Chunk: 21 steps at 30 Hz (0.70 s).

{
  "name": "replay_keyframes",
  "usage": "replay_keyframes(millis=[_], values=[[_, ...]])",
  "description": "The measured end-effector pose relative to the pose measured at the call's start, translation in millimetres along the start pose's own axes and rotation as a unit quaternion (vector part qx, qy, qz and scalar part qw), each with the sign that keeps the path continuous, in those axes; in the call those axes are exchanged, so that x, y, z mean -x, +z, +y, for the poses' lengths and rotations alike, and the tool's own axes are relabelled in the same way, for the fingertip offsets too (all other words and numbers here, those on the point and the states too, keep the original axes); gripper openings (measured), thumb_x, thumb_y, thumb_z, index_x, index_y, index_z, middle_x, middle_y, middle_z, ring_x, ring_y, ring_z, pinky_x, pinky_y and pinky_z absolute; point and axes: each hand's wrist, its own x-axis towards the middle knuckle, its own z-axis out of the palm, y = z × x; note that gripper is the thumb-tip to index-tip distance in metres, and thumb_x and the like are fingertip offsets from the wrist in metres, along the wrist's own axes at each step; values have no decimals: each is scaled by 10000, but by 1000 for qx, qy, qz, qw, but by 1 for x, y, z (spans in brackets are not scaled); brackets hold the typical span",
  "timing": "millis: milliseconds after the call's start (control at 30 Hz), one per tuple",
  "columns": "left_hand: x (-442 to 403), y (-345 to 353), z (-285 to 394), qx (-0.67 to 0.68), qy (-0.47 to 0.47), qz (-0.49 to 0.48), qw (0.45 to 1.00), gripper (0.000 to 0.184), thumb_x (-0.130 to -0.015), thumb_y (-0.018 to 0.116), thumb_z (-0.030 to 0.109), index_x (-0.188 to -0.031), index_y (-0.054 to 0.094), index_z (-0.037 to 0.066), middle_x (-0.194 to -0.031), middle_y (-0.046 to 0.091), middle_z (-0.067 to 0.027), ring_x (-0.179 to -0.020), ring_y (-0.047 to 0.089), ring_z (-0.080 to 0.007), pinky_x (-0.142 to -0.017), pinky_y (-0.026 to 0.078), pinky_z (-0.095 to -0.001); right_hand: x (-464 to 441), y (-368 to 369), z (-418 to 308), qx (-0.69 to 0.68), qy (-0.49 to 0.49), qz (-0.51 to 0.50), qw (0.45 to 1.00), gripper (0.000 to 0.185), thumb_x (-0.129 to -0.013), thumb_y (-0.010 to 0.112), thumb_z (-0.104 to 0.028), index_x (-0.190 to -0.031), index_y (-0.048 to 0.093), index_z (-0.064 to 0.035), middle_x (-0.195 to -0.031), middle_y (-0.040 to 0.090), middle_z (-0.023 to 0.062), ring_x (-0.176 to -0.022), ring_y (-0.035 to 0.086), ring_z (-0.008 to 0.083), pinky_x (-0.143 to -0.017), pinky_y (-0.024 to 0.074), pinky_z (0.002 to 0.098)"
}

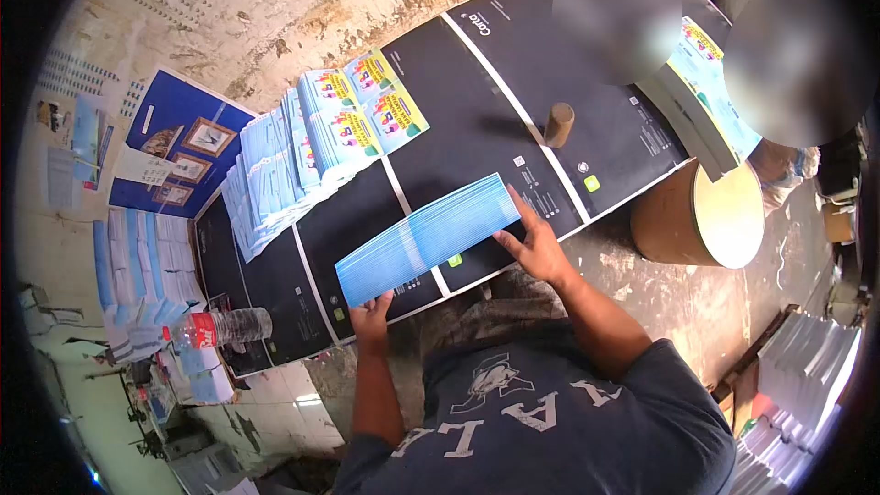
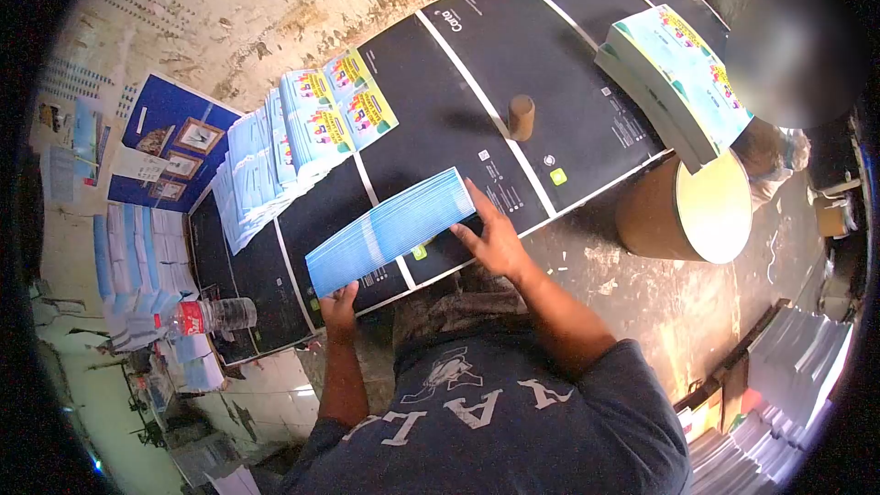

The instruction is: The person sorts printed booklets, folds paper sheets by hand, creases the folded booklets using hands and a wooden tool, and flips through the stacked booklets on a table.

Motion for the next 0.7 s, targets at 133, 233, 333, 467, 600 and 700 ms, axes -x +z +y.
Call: replay_keyframes(millis=[133, 233, 333, 467, 600, 700], values=[[-14, 8, -7, 36, 16, 20, 999, 453, -833, 727, 2, -1257, 568, -6, -1235, 620, -90, -1165, 575, -225, -1041, 401, -386, -11, 0, 8, 11, -28, -3, 1000, 831, -852, 758, -109, -1523, 279, -3, -1367, 503, 255, -1310, 485, 386, -1112, 369, 420], [-22, 6, -5, 17, 24, 8, 1000, 457, -840, 725, 13, -1264, 558, -17, -1240, 616, -95, -1159, 573, -226, -1042, 400, -387, -17, 6, 12, 25, -71, -5, 997, 785, -845, 759, -82, -1481, 309, 21, -1262, 520, 242, -1233, 505, 399, -1076, 386, 426], [-23, 3, -9, 6, 39, 26, 999, 438, -848, 729, 38, -1250, 567, -25, -1231, 620, -98, -1145, 573, -220, -1041, 399, -381, -15, 8, 16, 2, -89, 5, 996, 714, -855, 746, -85, -1437, 346, 25, -1301, 508, 259, -1258, 498, 406, -1071, 394, 427], [-22, 0, -12, -23, 68, -7, 997, 418, -868, 724, 65, -1247, 568, -18, -1205, 625, -86, -1106, 586, -211, -1012, 420, -364, -13, -3, 23, 39, -68, -56, 995, 554, -893, 715, -124, -1318, 391, 25, -1229, 555, 296, -1181, 553, 446, -971, 450, 463], [-34, -10, -8, -100, 60, 35, 993, 385, -888, 716, 84, -1232, 558, 15, -1138, 623, -51, -1038, 582, -181, -953, 445, -334, -9, -1, 9, 97, -9, -65, 993, 394, -927, 693, -201, -1112, 438, 35, -1004, 650, 312, -986, 618, 508, -827, 492, 519], [-53, 2, 37, -128, 48, 53, 989, 478, -878, 738, 69, -1281, 486, 24, -1137, 612, -71, -1031, 577, -166, -928, 467, -322, 7, 8, -19, 104, 20, -63, 992, 419, -922, 705, -230, -1110, 457, 51, -952, 674, 303, -935, 649, 502, -790, 515, 515]])
